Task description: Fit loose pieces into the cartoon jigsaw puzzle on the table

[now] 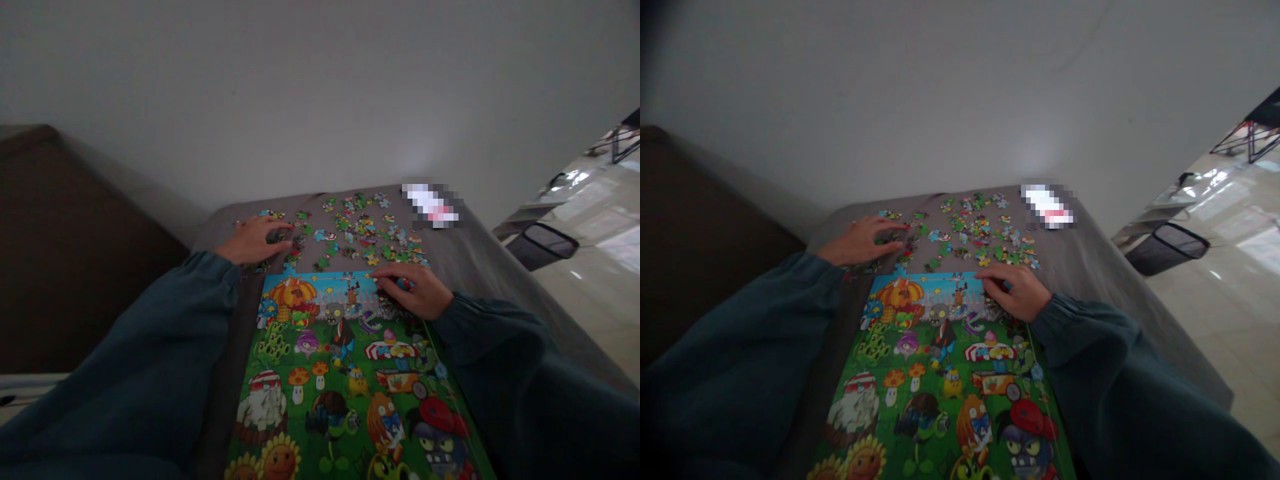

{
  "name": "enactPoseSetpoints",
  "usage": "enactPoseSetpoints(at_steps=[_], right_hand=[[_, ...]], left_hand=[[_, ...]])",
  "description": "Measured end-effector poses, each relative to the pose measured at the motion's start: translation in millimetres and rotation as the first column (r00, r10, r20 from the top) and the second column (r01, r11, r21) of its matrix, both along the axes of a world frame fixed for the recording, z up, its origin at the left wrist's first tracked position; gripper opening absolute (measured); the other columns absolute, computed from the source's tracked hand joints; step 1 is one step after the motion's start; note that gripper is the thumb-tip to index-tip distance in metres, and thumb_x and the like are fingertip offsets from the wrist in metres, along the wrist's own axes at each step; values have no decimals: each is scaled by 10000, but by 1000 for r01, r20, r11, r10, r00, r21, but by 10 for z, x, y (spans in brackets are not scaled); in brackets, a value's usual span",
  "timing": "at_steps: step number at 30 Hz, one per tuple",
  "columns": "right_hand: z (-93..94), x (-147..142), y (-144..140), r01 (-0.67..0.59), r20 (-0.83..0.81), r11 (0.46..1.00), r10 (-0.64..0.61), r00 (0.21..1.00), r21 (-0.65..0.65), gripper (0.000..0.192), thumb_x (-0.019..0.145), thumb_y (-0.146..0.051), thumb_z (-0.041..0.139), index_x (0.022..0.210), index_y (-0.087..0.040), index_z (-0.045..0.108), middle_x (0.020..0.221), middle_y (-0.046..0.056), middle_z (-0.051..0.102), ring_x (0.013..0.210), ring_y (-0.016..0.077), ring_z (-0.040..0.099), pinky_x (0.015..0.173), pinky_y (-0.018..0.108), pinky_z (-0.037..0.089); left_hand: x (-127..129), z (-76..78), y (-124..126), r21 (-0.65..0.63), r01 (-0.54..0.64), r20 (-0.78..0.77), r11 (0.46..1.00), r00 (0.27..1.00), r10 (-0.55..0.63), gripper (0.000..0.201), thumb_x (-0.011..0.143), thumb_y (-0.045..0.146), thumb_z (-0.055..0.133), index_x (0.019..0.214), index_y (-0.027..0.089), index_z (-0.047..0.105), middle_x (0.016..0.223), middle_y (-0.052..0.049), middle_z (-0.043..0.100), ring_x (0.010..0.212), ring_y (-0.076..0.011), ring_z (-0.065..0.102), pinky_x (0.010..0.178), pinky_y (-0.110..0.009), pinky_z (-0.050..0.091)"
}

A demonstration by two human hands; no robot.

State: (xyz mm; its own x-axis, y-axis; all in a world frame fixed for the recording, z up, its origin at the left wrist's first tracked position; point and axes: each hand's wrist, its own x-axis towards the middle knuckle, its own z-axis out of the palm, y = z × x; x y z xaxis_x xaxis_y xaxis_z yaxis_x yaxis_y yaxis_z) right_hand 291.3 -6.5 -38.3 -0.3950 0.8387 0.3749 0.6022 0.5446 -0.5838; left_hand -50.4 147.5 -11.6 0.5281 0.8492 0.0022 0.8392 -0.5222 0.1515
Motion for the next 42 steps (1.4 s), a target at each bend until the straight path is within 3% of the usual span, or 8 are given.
enactPoseSetpoints(at_steps=[5,14,19,22,25,29,34,42], right_hand=[[-5,-8,-2,16,-22,1000,-16,1000,3,234,943,-224,509,1025,-164,720,889,64,753,749,169,694,702,292,529],[-49,197,219,319,-68,935,-312,948,154,250,906,-193,529,1073,-194,714,925,77,719,880,221,639,831,389,509],[-133,365,417,389,76,911,-401,913,138,296,881,-157,539,1127,-158,704,1059,128,706,1041,272,616,964,466,454],[-82,340,566,301,151,950,-311,938,84,278,887,-167,566,1124,-152,710,1047,118,712,1022,257,624,946,441,465],[-2,240,710,187,231,982,-188,955,27,260,887,-200,616,1125,-177,717,1067,100,715,1042,245,617,978,436,447],[0,145,753,122,310,992,-109,944,-20,298,857,-290,701,1138,-190,726,1197,133,671,1160,299,549,1028,498,402],[-48,162,643,134,306,991,-119,944,-28,320,830,-316,755,1136,-230,715,1284,110,626,1238,323,469,1042,534,376],[195,244,518,52,3,967,-53,999,-250,85,902,-196,639,977,-162,659,833,27,681,736,136,620,717,293,514]], left_hand=[[267,-121,-126,38,19,17,999,1000,-19,431,918,536,559,1265,297,651,1380,-62,578,1308,-313,456,1078,-517,302],[239,-129,-29,15,55,126,998,990,-57,415,854,445,638,1187,199,655,1222,-132,674,1168,-340,573,1012,-528,409],[221,200,-178,-46,148,290,988,948,-129,559,823,575,637,1252,218,618,1194,-95,672,1032,-267,645,945,-424,510],[213,468,-436,-173,168,460,970,885,-71,502,777,574,703,1167,262,651,1132,-48,676,918,-220,664,854,-368,557],[240,567,-738,-256,136,622,957,781,55,466,727,544,766,1092,274,662,1110,-22,669,858,-184,663,801,-329,576],[329,370,-1089,-446,92,644,890,724,248,506,705,568,793,1083,267,642,973,-15,661,775,-175,653,699,-320,595],[422,19,-1320,-471,170,695,865,675,246,397,779,548,753,1018,249,650,1084,-40,570,785,-162,643,739,-353,617],[331,-192,-1235,-379,144,701,914,689,183,349,842,546,693,1037,258,667,1174,-54,538,865,-181,670,813,-387,624]])
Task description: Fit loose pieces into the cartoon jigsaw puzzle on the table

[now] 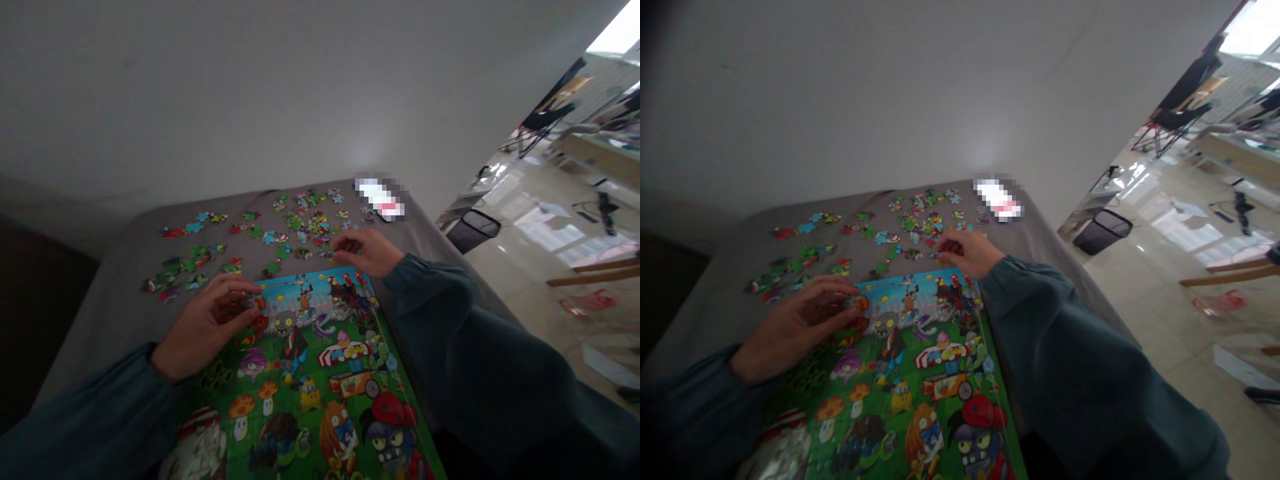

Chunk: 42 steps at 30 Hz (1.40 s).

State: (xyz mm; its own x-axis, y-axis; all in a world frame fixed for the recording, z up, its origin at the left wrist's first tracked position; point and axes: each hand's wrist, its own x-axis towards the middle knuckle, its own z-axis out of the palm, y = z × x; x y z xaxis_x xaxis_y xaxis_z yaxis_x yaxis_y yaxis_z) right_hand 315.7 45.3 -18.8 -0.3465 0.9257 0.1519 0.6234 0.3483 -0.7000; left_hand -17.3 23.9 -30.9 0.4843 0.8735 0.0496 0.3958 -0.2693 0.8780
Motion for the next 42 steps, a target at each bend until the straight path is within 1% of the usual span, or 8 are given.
enactPoseSetpoints(at_steps=[4,6,8,15,22,28,37,42], right_hand=[[55,-71,-174,-142,-236,972,96,967,-186,170,875,-222,666,1036,-169,652,822,5,672,713,115,640,675,257,540],[60,-170,-271,-209,-260,950,147,954,-233,201,869,-231,676,1061,-173,663,801,-7,672,677,102,632,644,238,534],[70,-283,-364,-261,-253,930,195,947,-260,197,874,-248,678,1054,-166,683,762,-16,670,626,89,611,596,216,513],[185,-476,-565,-395,-212,839,338,917,-373,149,878,-253,702,980,-144,697,760,-2,721,601,77,647,554,180,499],[267,-556,-678,-498,-169,731,479,861,-466,112,868,-239,726,900,-141,682,754,8,741,693,101,704,617,188,516],[185,-757,-836,-556,-104,729,567,817,-399,156,904,-285,695,975,-148,706,800,19,752,716,110,690,664,224,488],[61,-793,-871,-544,117,803,581,805,-243,124,897,-243,696,995,-170,720,925,46,705,818,150,622,702,267,425],[54,-801,-867,-526,136,808,571,809,-264,130,900,-238,698,1011,-172,705,1033,70,689,913,176,626,741,283,445]], left_hand=[[-37,16,-11,247,41,-189,968,982,6,330,868,551,659,1044,274,684,1156,-63,587,950,-229,655,868,-427,589],[-38,38,-26,378,95,-278,921,961,15,336,878,560,642,1061,281,686,1132,-65,616,999,-255,638,909,-455,553],[-34,55,-38,431,144,-329,891,944,6,348,893,565,620,1083,280,680,1119,-67,632,1024,-264,629,931,-463,528],[-29,74,-61,421,231,-400,877,915,-49,404,879,622,594,1112,304,682,1083,-60,672,1029,-286,618,928,-468,501],[-11,53,-71,305,421,-435,854,860,-268,453,871,647,597,1149,303,694,1100,-56,667,1057,-271,597,957,-442,478],[-35,-5,-24,279,470,-450,837,834,-319,466,885,663,569,1145,301,705,1099,-59,654,1064,-263,583,943,-434,461],[-25,3,-30,245,456,-448,855,836,-318,388,869,581,654,1148,318,711,1110,-58,664,1098,-275,579,970,-447,447],[-19,-2,-34,236,438,-438,867,845,-308,365,859,566,673,1119,313,720,1088,-54,666,1081,-270,584,979,-451,440]])
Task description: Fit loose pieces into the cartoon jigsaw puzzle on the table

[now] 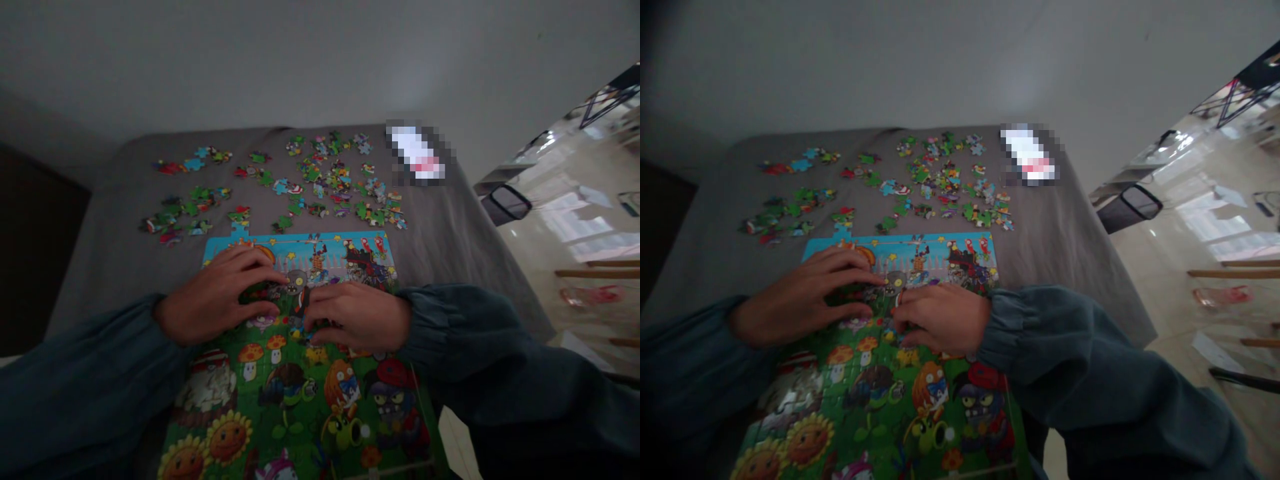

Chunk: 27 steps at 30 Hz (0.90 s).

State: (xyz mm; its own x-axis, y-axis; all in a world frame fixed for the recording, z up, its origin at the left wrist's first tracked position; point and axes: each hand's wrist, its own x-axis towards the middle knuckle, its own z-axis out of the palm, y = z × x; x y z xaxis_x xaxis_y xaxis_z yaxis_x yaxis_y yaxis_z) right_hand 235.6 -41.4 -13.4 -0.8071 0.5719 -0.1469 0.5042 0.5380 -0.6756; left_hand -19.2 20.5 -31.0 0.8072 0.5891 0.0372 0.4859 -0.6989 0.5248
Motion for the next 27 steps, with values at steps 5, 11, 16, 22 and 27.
enactPoseSetpoints(at_steps=[5,11,16,22,27], right_hand=[[-1,-14,30,-13,5,1000,14,1000,-25,154,880,-250,727,1010,-173,699,1022,64,689,907,170,627,740,273,444],[92,78,119,-104,0,989,105,994,-103,251,857,-340,751,990,-132,706,936,56,678,828,149,610,733,257,451],[192,135,108,-208,148,965,231,962,-158,163,864,-303,748,936,-158,734,860,14,668,780,131,587,659,237,396],[201,121,60,-193,211,973,216,953,-125,185,846,-343,765,887,-164,745,828,7,662,755,129,557,629,241,342],[171,124,70,-209,219,969,235,947,-133,197,851,-353,757,891,-160,748,820,8,656,751,128,548,640,244,329]], left_hand=[[-4,-15,8,11,24,33,1000,999,-25,401,880,602,628,1134,304,707,1091,-57,662,1081,-273,589,980,-457,429],[-8,-24,16,22,27,57,999,998,-28,431,885,632,597,1152,308,696,1089,-52,660,1075,-268,587,972,-442,432],[-17,-40,8,13,11,29,1000,1000,-12,471,871,679,575,1137,313,703,1117,-55,658,1099,-279,579,978,-456,431],[8,0,12,25,35,-18,999,999,-34,524,879,703,541,1157,289,703,1135,-72,647,1122,-288,570,985,-475,427],[29,31,35,15,50,-36,999,998,-50,528,860,686,589,1146,258,707,1140,-87,653,1116,-302,573,981,-487,424]])
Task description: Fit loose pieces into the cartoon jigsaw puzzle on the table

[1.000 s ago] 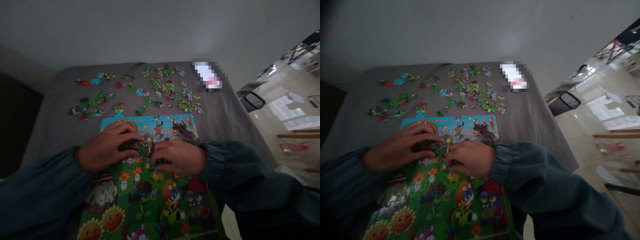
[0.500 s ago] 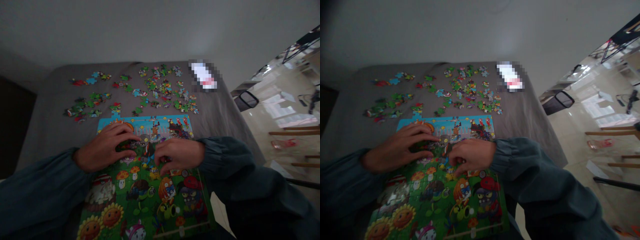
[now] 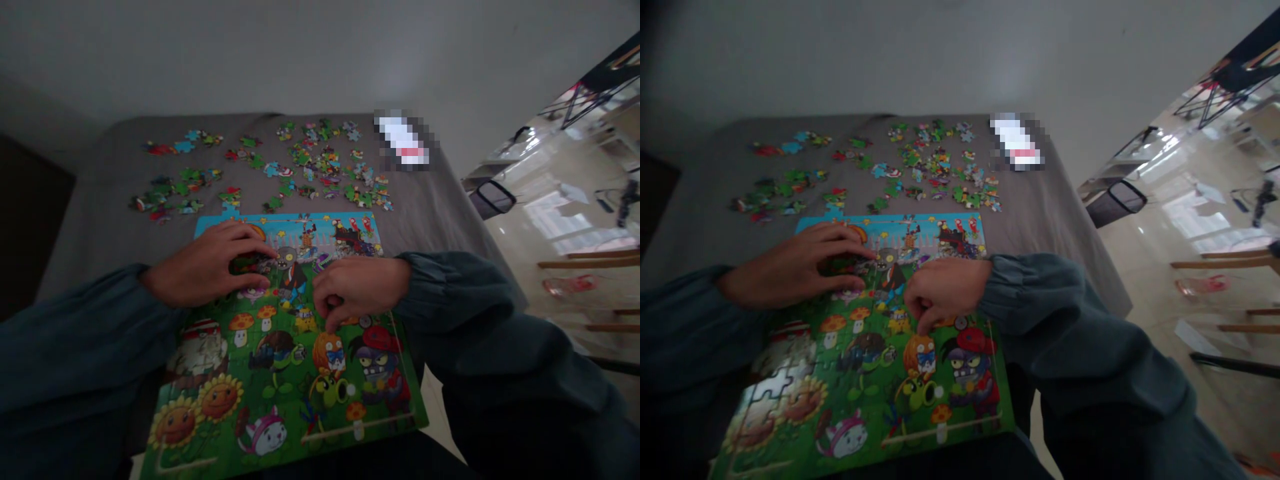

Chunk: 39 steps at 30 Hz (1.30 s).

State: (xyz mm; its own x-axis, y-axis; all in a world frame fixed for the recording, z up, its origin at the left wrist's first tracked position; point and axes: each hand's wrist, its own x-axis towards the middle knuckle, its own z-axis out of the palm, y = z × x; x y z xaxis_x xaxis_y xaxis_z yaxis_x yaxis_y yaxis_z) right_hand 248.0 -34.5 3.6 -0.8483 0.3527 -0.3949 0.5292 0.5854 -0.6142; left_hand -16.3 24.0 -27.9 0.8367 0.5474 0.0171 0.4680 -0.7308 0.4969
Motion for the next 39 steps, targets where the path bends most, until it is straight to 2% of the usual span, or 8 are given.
enactPoseSetpoints(at_steps=[21,26,29,31,34,36,39], right_hand=[[-25,24,13,-13,-30,1000,12,999,-11,224,848,-356,760,913,-143,743,799,6,639,721,121,550,639,239,368],[-60,42,29,-13,-82,999,9,997,-45,238,854,-376,749,901,-143,741,779,4,632,706,116,555,647,237,389],[-73,58,48,6,-159,999,-11,987,-32,226,886,-366,715,867,-141,732,764,7,630,695,112,549,655,241,396],[-67,60,61,87,-234,996,-85,968,0,231,899,-354,700,829,-135,716,755,12,627,686,108,546,651,243,398],[-49,37,59,327,-364,944,-321,874,-46,239,895,-368,700,865,-131,690,717,-2,610,646,102,545,610,239,406],[-50,-3,35,449,-438,873,-484,758,-188,253,896,-384,689,951,-138,664,720,-13,614,635,101,559,589,232,431],[-98,-94,-15,461,-484,775,-631,607,-433,264,886,-366,686,1030,-155,620,812,0,661,685,104,605,609,234,488]], left_hand=[[3,2,-23,0,-31,3,1000,1000,31,533,857,674,602,1185,262,681,1152,-83,659,1125,-296,576,992,-474,433],[34,25,-79,36,-49,54,998,997,47,517,868,636,618,1257,296,638,1155,-63,655,1102,-284,586,964,-440,462],[48,91,-143,69,-42,98,997,995,35,502,870,617,627,1254,294,640,1155,-64,648,1100,-281,593,953,-426,477],[64,160,-213,103,-46,123,994,992,33,521,867,617,632,1265,280,628,1152,-66,648,1084,-275,607,935,-417,491],[113,254,-354,161,-67,168,985,985,40,599,853,614,650,1322,252,564,1120,-62,661,1034,-253,630,901,-389,510],[161,282,-450,192,-83,205,978,978,42,649,858,607,646,1369,234,501,1126,-66,663,1026,-235,635,892,-366,519],[233,270,-550,231,-100,245,968,969,41,661,878,591,626,1398,224,450,1173,-79,658,1057,-229,627,908,-361,521]])
